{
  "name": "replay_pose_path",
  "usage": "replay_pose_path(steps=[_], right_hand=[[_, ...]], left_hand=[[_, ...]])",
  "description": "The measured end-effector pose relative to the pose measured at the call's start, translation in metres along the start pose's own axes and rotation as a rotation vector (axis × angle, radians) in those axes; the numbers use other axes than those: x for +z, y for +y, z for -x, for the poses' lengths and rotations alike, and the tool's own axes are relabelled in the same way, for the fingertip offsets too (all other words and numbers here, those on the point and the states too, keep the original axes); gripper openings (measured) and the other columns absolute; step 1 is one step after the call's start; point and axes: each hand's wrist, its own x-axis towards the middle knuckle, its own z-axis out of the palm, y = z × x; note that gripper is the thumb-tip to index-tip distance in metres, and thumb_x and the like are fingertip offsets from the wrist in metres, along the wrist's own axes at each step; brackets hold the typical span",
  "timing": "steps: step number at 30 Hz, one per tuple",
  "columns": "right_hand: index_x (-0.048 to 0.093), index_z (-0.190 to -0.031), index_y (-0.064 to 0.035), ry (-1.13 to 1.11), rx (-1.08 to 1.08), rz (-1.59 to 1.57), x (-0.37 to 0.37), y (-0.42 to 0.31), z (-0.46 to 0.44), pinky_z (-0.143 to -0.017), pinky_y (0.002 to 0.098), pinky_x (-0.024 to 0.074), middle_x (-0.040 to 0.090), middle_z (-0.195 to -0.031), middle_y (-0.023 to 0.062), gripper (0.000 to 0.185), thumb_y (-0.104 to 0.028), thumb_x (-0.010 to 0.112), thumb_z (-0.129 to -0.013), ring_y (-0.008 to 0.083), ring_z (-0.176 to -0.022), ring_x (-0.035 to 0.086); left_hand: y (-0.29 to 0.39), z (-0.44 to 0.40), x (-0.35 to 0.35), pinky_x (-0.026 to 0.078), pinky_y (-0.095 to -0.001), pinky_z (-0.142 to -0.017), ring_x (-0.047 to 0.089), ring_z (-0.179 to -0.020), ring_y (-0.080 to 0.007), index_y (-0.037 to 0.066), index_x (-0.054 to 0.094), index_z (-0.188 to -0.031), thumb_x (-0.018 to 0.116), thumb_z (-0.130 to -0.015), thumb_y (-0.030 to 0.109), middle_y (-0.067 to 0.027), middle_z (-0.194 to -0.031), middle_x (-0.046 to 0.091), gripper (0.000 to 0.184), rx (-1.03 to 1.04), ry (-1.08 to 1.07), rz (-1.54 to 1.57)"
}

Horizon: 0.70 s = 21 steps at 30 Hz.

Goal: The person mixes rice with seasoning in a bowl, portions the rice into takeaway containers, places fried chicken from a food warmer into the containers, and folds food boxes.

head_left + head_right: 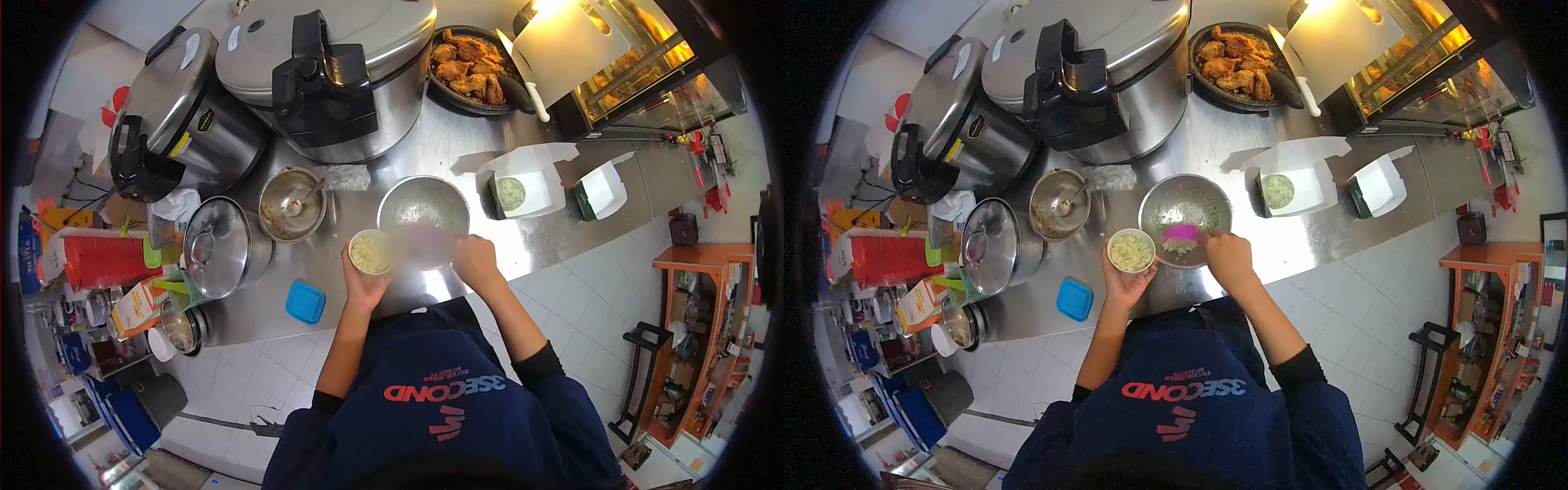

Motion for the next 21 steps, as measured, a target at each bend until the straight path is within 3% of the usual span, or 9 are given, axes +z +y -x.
replay_pose_path(steps=[3, 7, 11, 15, 21], right_hand=[[0.052, -0.128, -0.0137, 0.312, 0.188, 0.001, 0.03, 0.008, -0.02, -0.057, 0.0366, 0.0531, 0.064, -0.083, 0.0102, 0.049, -0.007, 0.051, -0.079, 0.0261, -0.07, 0.066], [0.052, -0.126, -0.0074, -0.062, 0.037, 0.01, 0.036, 0.006, 0.001, -0.053, 0.0342, 0.0519, 0.064, -0.083, 0.0109, 0.046, -0.009, 0.051, -0.08, 0.0231, -0.066, 0.065], [0.053, -0.125, -0.0089, 0.212, 0.263, -0.01, 0.031, 0.012, 0.007, -0.054, 0.0396, 0.0521, 0.065, -0.085, 0.0153, 0.045, -0.012, 0.053, -0.081, 0.0284, -0.064, 0.066], [0.056, -0.123, -0.0089, 0.044, 0.379, -0.192, 0.05, 0.009, 0.031, -0.056, 0.0436, 0.0523, 0.065, -0.075, 0.0169, 0.04, -0.02, 0.052, -0.084, 0.0317, -0.068, 0.066], [0.061, -0.117, -0.0119, 0.027, 0.487, -0.811, 0.096, -0.008, 0.03, -0.076, 0.0464, 0.0496, 0.066, -0.088, 0.0221, 0.034, -0.029, 0.051, -0.09, 0.0388, -0.085, 0.064]], left_hand=[[-0.002, 0.0, -0.002, 0.051, -0.0399, -0.073, 0.061, -0.093, -0.0329, 0.008, 0.053, -0.117, 0.048, -0.082, 0.063, -0.0139, -0.106, 0.061, 0.065, 0.009, 0.014, -0.035], [-0.008, 0.001, 0.002, 0.051, -0.0402, -0.073, 0.061, -0.092, -0.0331, 0.009, 0.053, -0.117, 0.047, -0.082, 0.063, -0.0138, -0.105, 0.061, 0.065, 0.037, 0.021, -0.028], [-0.017, 0.005, 0.0, 0.052, -0.0398, -0.072, 0.061, -0.091, -0.0333, 0.009, 0.053, -0.116, 0.046, -0.083, 0.063, -0.0132, -0.106, 0.061, 0.064, 0.053, 0.035, -0.061], [-0.027, 0.003, 0.003, 0.053, -0.0386, -0.071, 0.062, -0.091, -0.0322, 0.01, 0.053, -0.116, 0.043, -0.085, 0.062, -0.0116, -0.107, 0.062, 0.062, 0.113, 0.016, -0.104], [-0.027, 0.01, 0.01, 0.054, -0.0378, -0.07, 0.062, -0.094, -0.0287, 0.012, 0.053, -0.117, 0.041, -0.087, 0.061, -0.009, -0.11, 0.061, 0.059, 0.091, 0.028, -0.175]])
